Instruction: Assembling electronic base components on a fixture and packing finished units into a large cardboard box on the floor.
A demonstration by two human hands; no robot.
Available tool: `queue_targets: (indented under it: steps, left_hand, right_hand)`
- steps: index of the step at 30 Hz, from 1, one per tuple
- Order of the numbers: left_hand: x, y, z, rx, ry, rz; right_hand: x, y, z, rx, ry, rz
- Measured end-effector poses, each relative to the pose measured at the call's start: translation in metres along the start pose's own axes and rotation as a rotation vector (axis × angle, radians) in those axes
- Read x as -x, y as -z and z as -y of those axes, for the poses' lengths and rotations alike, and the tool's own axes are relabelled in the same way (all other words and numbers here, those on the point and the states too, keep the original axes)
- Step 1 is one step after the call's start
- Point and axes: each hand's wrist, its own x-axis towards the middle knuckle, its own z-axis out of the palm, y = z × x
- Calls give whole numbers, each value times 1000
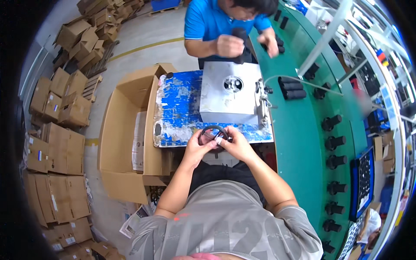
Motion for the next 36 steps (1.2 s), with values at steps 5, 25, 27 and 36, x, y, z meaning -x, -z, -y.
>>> queue_targets:
  steps: [5, 25, 27, 36]
  left_hand:
    - [2, -30, 12, 31, -14, -76]
    - [-119, -43, 3, -588, -370, -45]
    - [-153, -51, 0, -567, -366, -57]
    - [-266, -26, 30, -975, -171, -265]
  right_hand:
    - [25, 17, 13, -223, -150, -74]
    - [-78, 84, 49, 516, 209, -340]
    - [-115, 97, 41, 640, 179, -333]
    - [-223, 114, 0, 1019, -5, -250]
